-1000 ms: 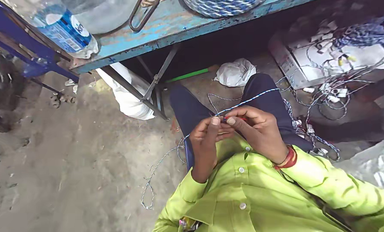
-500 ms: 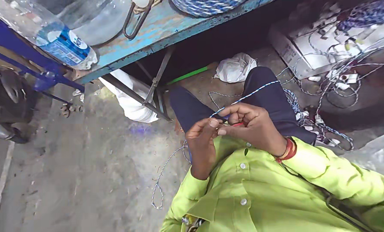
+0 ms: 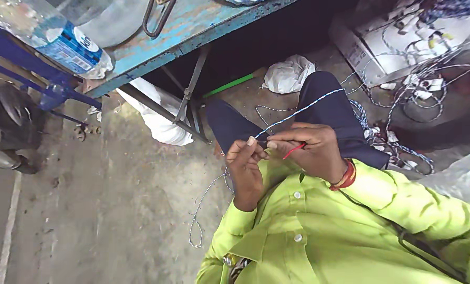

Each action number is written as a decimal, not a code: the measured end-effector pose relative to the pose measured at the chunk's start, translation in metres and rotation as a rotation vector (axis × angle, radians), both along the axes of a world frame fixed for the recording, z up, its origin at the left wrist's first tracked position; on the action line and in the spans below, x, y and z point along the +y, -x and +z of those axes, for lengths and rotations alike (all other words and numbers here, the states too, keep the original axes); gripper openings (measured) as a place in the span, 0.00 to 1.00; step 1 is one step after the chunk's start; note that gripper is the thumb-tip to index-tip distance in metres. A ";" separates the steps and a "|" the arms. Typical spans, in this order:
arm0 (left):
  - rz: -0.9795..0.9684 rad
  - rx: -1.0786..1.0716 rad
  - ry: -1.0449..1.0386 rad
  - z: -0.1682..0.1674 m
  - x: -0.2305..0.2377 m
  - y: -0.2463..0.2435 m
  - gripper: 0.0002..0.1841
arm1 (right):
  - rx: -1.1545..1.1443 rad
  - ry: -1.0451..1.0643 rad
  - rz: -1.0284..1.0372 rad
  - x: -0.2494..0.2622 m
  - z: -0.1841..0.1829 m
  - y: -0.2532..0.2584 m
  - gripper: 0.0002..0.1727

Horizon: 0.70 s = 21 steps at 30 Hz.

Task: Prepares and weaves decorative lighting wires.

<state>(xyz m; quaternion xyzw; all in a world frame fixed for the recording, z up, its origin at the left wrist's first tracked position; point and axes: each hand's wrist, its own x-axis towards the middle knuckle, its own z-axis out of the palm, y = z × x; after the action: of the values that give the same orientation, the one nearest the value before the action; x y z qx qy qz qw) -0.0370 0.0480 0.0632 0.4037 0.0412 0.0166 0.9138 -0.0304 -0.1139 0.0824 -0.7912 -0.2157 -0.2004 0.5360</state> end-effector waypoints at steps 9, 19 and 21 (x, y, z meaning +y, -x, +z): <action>0.045 -0.273 -0.933 -0.050 0.035 -0.026 0.25 | 0.041 0.012 -0.116 -0.037 0.015 -0.026 0.10; -0.471 -0.474 -1.727 -0.062 0.017 -0.066 0.16 | 0.248 0.273 -0.256 -0.086 0.032 -0.034 0.16; -0.528 -0.409 -1.671 -0.060 0.016 -0.071 0.15 | 0.312 0.227 -0.227 -0.084 0.024 -0.039 0.17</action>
<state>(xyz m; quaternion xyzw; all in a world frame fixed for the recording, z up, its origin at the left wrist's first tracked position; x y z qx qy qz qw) 0.0341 0.0637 0.0035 0.9221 -0.2420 -0.0978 0.2856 0.0085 -0.1978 0.1060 -0.8872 -0.0609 -0.1089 0.4442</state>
